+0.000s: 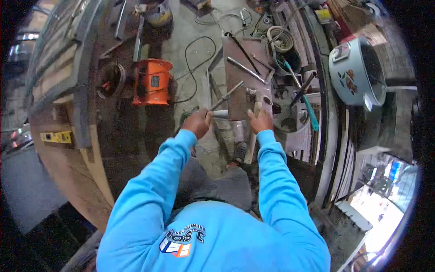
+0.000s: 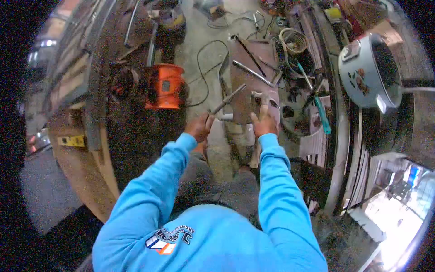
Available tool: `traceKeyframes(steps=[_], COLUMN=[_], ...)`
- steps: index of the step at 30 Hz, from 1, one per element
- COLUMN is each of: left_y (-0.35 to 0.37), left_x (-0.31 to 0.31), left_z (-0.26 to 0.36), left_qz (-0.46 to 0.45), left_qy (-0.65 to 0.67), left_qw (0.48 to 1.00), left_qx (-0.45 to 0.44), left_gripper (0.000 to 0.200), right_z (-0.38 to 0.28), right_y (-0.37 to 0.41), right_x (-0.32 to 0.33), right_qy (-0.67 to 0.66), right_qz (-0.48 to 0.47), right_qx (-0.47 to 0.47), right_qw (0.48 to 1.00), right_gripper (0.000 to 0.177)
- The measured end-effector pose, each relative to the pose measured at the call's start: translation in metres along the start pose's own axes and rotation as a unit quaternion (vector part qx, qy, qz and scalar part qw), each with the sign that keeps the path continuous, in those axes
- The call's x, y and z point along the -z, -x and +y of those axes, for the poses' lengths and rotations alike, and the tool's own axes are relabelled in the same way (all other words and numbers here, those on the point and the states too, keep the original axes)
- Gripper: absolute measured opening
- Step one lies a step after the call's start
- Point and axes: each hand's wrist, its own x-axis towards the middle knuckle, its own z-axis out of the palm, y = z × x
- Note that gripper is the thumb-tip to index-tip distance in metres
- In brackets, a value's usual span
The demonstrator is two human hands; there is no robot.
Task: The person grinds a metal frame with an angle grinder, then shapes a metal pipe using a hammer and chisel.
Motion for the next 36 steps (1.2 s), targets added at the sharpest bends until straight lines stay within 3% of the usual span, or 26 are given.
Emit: traceKeyframes(steps=[1, 2, 4, 6, 9, 10, 12, 14, 17, 23, 36], left_y=[0.021, 0.039, 0.081, 0.12, 0.159, 0.158, 0.167, 0.165, 0.157, 0.158, 0.179], left_x=[0.013, 0.021, 0.048, 0.073, 0.088, 0.073, 0.083, 0.074, 0.069, 0.071, 0.071], left_z=[0.009, 0.016, 0.045, 0.075, 0.109, 0.102, 0.136, 0.125, 0.12, 0.132, 0.149], left_qz=[0.014, 0.039, 0.036, 0.026, 0.066, 0.092, 0.092, 0.05, 0.033, 0.059, 0.033], left_qy=[0.025, 0.038, 0.092, 0.166, 0.268, 0.312, 0.388, 0.419, 0.405, 0.345, 0.341], left_qw=[0.999, 0.997, 0.991, 0.977, 0.928, 0.888, 0.84, 0.837, 0.838, 0.851, 0.864], left_qx=[-0.027, -0.05, -0.086, -0.132, -0.252, -0.324, -0.369, -0.35, -0.365, -0.392, -0.369], left_gripper=[0.035, 0.032, 0.031, 0.029, 0.029, 0.032, 0.032, 0.03, 0.03, 0.036, 0.026], right_z=[-0.028, -0.047, -0.089, -0.133, -0.161, -0.159, -0.161, -0.157, -0.156, -0.141, -0.128], right_y=[0.01, 0.022, 0.066, 0.132, 0.207, 0.219, 0.238, 0.255, 0.272, 0.285, 0.297], right_x=[0.022, 0.04, 0.085, 0.146, 0.208, 0.209, 0.223, 0.25, 0.283, 0.291, 0.288], right_qy=[-0.021, -0.199, -0.354, -0.32, -0.431, -0.457, -0.418, -0.351, -0.281, -0.33, -0.364], right_qz=[0.034, -0.041, -0.106, -0.098, -0.074, -0.048, 0.003, 0.023, 0.069, 0.077, 0.098], right_qx=[0.041, 0.09, 0.156, 0.193, 0.224, 0.293, 0.404, 0.494, 0.589, 0.625, 0.581], right_qw=[0.998, 0.975, 0.916, 0.922, 0.871, 0.839, 0.814, 0.795, 0.754, 0.703, 0.721], right_gripper=[0.069, 0.066, 0.059, 0.049, 0.032, 0.028, 0.031, 0.037, 0.028, 0.043, 0.044])
